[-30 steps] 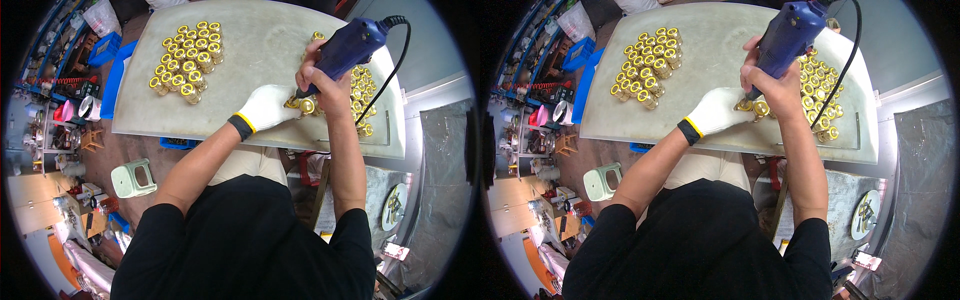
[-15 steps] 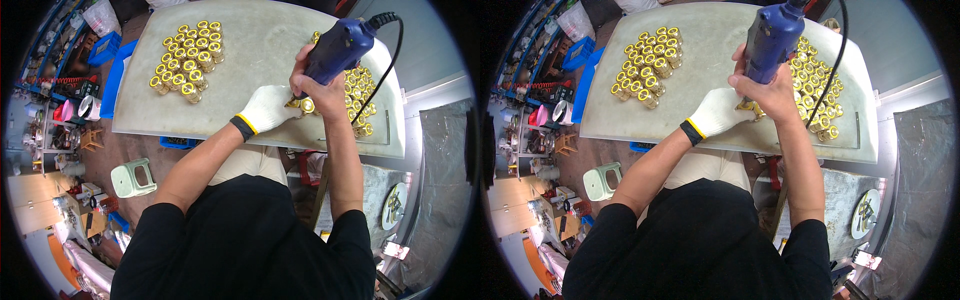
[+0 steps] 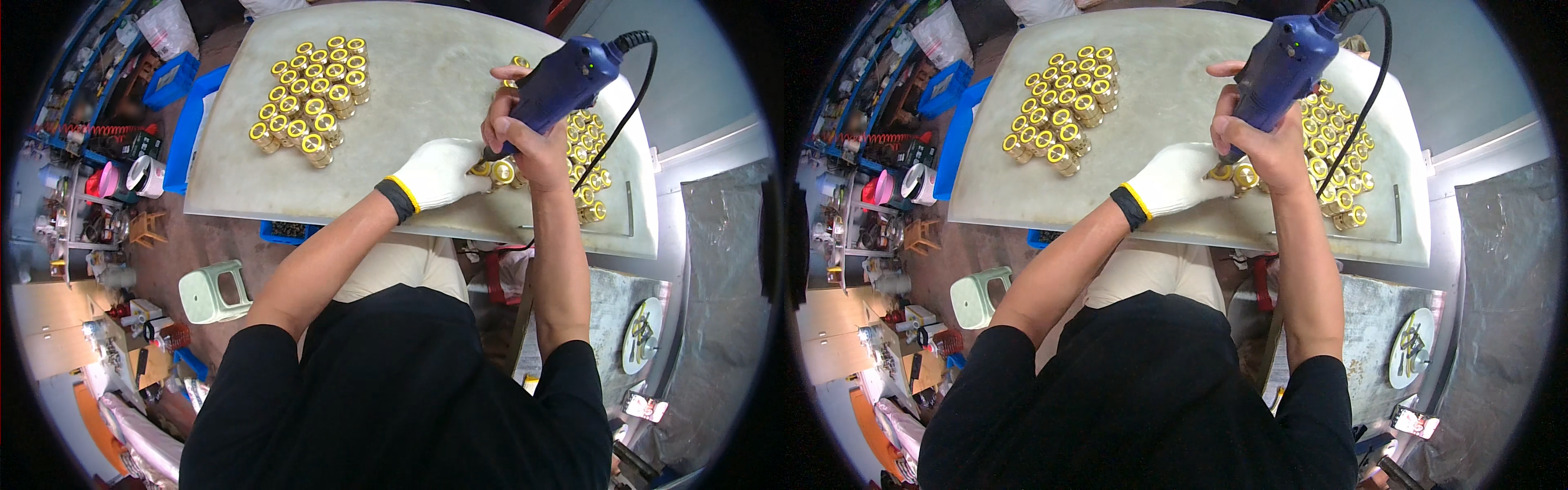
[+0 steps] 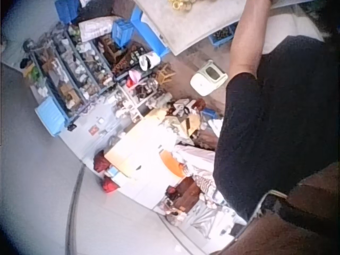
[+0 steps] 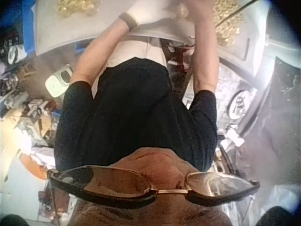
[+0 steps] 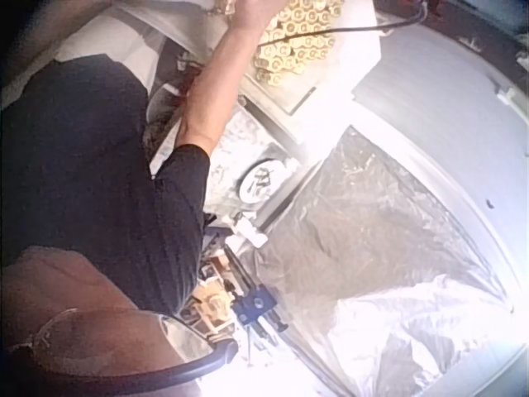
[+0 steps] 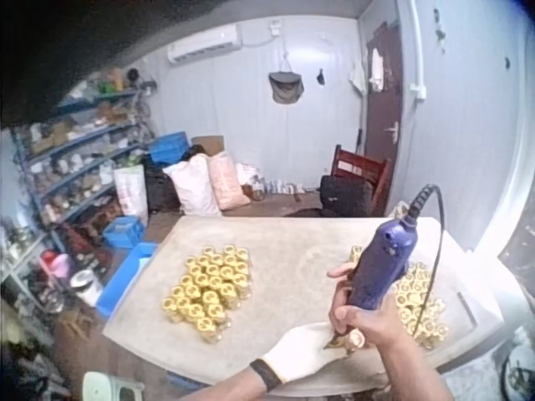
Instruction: The person assembles small metal components by hand, joining them with screws using an electric screwdriver.
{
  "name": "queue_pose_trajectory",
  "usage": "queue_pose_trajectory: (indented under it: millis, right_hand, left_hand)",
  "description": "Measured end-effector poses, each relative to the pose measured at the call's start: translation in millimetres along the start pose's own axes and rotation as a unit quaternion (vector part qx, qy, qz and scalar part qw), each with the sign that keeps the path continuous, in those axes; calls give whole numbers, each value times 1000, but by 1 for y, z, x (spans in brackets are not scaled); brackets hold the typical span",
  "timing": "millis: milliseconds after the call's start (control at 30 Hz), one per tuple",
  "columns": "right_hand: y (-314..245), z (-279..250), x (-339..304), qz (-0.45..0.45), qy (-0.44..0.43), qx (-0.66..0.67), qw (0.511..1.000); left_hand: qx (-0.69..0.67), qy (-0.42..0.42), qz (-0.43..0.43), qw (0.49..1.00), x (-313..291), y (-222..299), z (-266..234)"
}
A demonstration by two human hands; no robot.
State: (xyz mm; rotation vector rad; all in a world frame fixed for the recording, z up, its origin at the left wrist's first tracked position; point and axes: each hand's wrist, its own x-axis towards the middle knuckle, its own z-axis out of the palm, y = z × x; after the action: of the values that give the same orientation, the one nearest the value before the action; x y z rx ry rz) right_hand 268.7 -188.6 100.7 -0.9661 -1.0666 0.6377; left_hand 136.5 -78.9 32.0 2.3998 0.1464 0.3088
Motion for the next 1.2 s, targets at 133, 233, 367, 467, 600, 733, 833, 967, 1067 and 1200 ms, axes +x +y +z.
queue_pose_trajectory:
  millis: [133,233,367,467,600,733,833,967,1067,1200]
  right_hand:
    - [-7,17,-2,-44,32,31,998]
    - [-7,28,-3,-45,29,19,998]
    - [3,30,-2,-35,40,16,998]
    - [8,32,-1,-33,34,32,998]
    - [10,33,2,-19,14,40,999]
    - [7,33,4,-4,7,12,1000]
    - [7,32,4,0,11,14,1000]
    - [8,33,5,7,21,29,999]
    - [11,33,4,38,14,9,999]
    - [9,44,6,55,18,-32,998]
  left_hand:
    - [-81,52,18,995,-17,5,-21]
    - [-85,59,-28,994,-33,-13,-17]
    - [-118,59,-53,990,-41,-10,-17]
    - [-122,50,-49,990,-40,-8,-14]
    - [-126,52,-31,990,-34,-11,-8]
    - [-93,40,-56,993,-30,-5,-9]
    - [-124,66,-38,989,-31,-10,-3]
    - [-103,100,-44,989,-33,-13,7]
    - [-60,130,-46,989,-33,-17,15]
    - [-46,155,-29,986,-34,-23,18]
